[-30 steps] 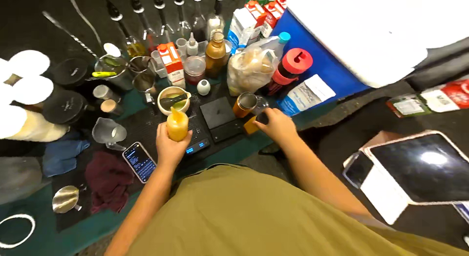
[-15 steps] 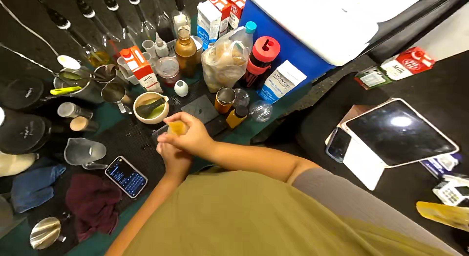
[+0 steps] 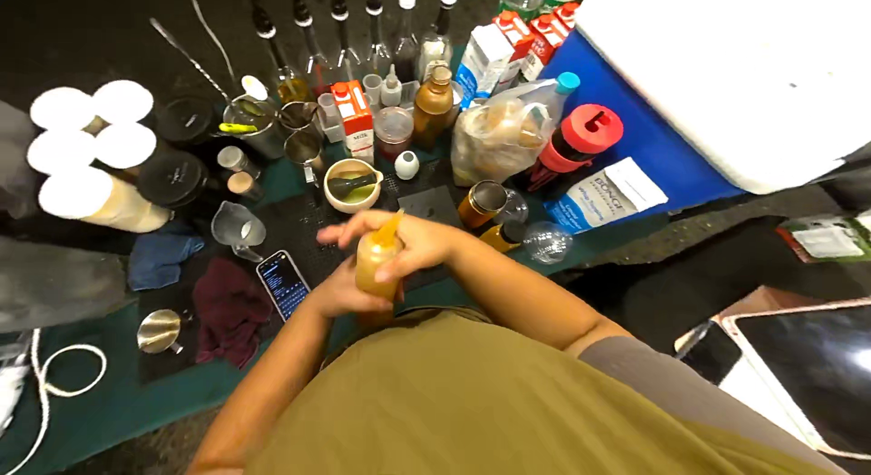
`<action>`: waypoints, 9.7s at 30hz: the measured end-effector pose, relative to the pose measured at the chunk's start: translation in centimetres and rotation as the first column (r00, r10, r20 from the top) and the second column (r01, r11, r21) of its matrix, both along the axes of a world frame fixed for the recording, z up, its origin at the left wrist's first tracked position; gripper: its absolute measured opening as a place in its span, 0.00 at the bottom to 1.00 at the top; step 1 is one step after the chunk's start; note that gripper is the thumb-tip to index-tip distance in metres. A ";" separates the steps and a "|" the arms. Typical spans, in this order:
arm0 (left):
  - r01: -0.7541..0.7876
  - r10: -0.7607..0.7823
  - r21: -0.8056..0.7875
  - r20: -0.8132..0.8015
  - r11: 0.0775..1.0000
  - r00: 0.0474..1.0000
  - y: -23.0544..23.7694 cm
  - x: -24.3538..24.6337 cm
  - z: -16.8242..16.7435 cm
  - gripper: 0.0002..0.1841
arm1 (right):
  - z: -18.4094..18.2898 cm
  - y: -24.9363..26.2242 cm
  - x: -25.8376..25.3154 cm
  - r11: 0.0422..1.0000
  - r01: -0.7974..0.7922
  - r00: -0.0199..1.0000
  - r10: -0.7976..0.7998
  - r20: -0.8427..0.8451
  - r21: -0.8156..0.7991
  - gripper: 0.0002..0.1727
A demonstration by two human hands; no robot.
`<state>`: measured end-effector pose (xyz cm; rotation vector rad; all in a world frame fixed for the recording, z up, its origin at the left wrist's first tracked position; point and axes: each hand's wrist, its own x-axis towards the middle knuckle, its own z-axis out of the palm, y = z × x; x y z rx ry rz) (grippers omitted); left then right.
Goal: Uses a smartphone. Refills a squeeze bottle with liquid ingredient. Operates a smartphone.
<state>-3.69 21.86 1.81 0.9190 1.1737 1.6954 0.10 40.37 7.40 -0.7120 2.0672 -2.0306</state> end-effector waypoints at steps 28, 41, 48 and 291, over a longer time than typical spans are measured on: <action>-0.629 0.359 -0.310 -0.609 0.713 0.707 2.5 -0.4 2.2 0.30 | 0.3 0.6 2.3 0.731 0.636 0.758 -0.652 -0.021 0.250 0.44; -0.081 -0.004 -0.291 -0.281 0.953 0.960 2.6 -2.6 -1.5 0.35 | -0.9 5.3 2.9 0.536 0.819 0.535 -0.582 0.612 -0.206 0.18; -0.526 0.312 -0.478 -0.457 0.704 0.833 4.8 -2.5 -7.0 0.36 | -8.2 6.6 2.0 0.601 0.493 0.185 -0.779 0.600 0.629 0.29; -0.793 0.614 0.171 -0.731 0.585 0.296 0.4 -1.4 7.7 0.34 | 19.2 4.0 -3.9 0.255 0.930 0.228 0.168 -0.959 0.266 0.32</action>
